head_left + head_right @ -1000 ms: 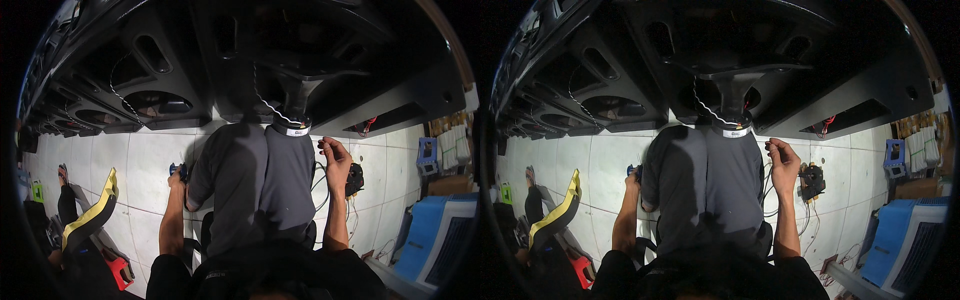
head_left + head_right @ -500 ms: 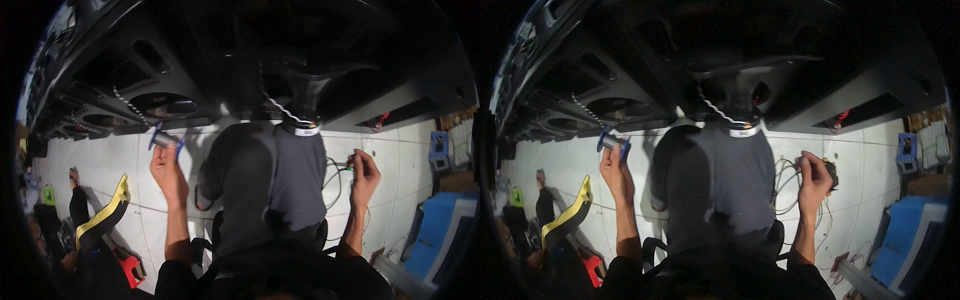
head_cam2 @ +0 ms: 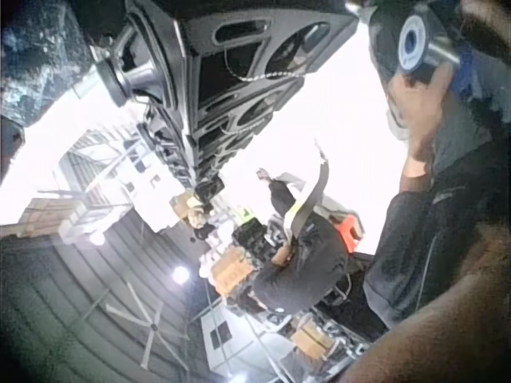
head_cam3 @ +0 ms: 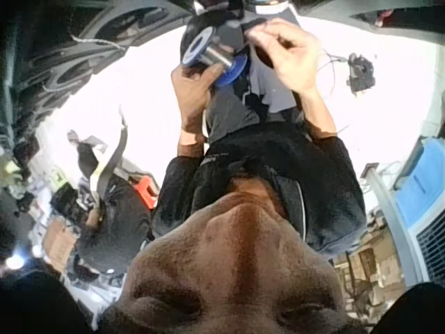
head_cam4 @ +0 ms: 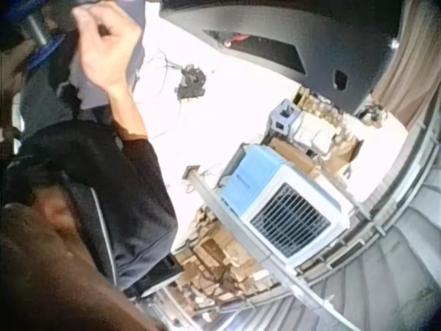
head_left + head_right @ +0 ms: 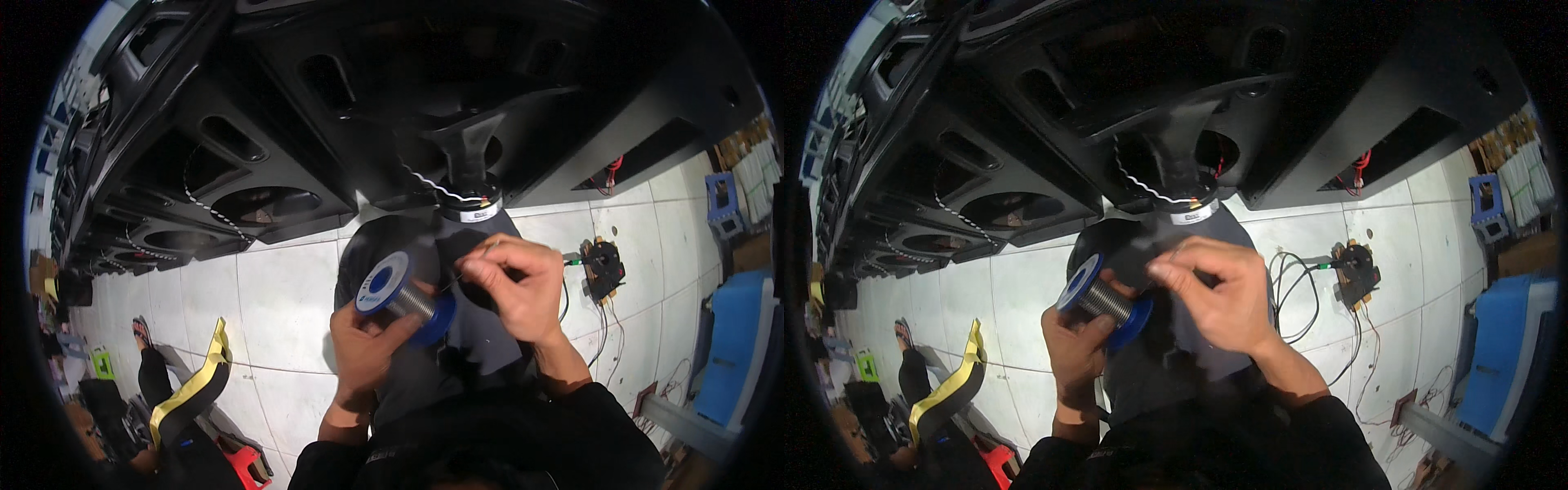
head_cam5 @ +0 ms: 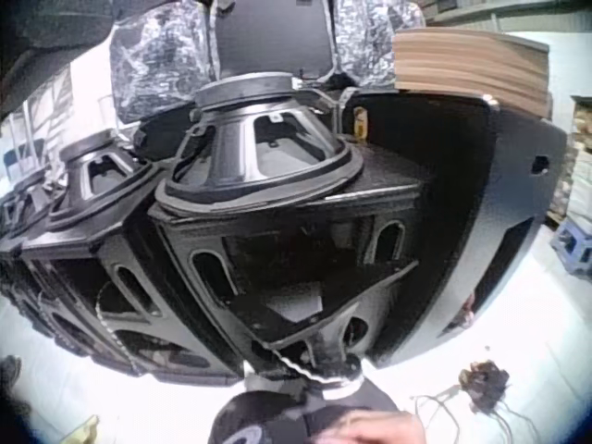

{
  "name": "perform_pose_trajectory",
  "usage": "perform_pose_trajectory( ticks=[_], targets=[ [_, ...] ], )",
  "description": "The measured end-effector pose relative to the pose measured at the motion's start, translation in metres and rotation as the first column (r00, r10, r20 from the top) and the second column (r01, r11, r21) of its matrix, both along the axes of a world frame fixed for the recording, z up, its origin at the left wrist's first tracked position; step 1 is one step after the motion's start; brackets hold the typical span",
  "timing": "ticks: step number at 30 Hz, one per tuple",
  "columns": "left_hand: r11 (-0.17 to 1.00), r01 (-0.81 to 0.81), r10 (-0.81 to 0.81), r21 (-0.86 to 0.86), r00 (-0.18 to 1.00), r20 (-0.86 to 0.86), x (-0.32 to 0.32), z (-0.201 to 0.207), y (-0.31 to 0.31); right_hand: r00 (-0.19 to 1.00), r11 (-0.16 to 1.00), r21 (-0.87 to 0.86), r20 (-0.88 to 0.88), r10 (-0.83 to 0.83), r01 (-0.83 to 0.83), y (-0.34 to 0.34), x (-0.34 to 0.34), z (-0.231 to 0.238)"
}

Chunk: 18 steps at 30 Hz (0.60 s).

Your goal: The person sits on the floor and uses a soldering iron and solder to connect wires to a speaker component. They strip the wire ends, apply solder to the connections, and secure the speaker part into the enclosure.

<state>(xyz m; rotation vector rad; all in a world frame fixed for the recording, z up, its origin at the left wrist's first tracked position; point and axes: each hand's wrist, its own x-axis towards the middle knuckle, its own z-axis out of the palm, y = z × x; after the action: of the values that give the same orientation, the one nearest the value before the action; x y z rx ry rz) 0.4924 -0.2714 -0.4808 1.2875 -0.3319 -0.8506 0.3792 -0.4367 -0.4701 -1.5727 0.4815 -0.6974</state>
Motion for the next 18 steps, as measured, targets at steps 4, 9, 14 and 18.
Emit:
perform_pose_trajectory(
  ticks=[4,9,14,18],
  targets=[
    [0.982,0.118,-0.132,-0.146,0.986,-0.097,0.005,-0.013,0.003,0.999,0.989,0.141,0.005,0.041,-0.041,-0.011,-0.010,-0.008],
    [0.992,0.049,-0.048,-0.112,0.999,0.016,-0.011,-0.021,-0.015,0.998,0.994,0.102,-0.040,-0.044,0.048,-0.005,-0.011,-0.010],
    [0.999,-0.007,0.007,0.035,1.000,-0.005,-0.011,-0.015,-0.016,0.982,0.972,-0.213,-0.137,-0.133,0.102,-0.037,-0.060,-0.044],
    [0.998,-0.066,0.065,0.014,0.997,0.034,-0.003,-0.014,-0.015,0.580,0.733,-0.582,-0.480,-0.659,0.352,-0.104,-0.164,-0.149]
  ],
)
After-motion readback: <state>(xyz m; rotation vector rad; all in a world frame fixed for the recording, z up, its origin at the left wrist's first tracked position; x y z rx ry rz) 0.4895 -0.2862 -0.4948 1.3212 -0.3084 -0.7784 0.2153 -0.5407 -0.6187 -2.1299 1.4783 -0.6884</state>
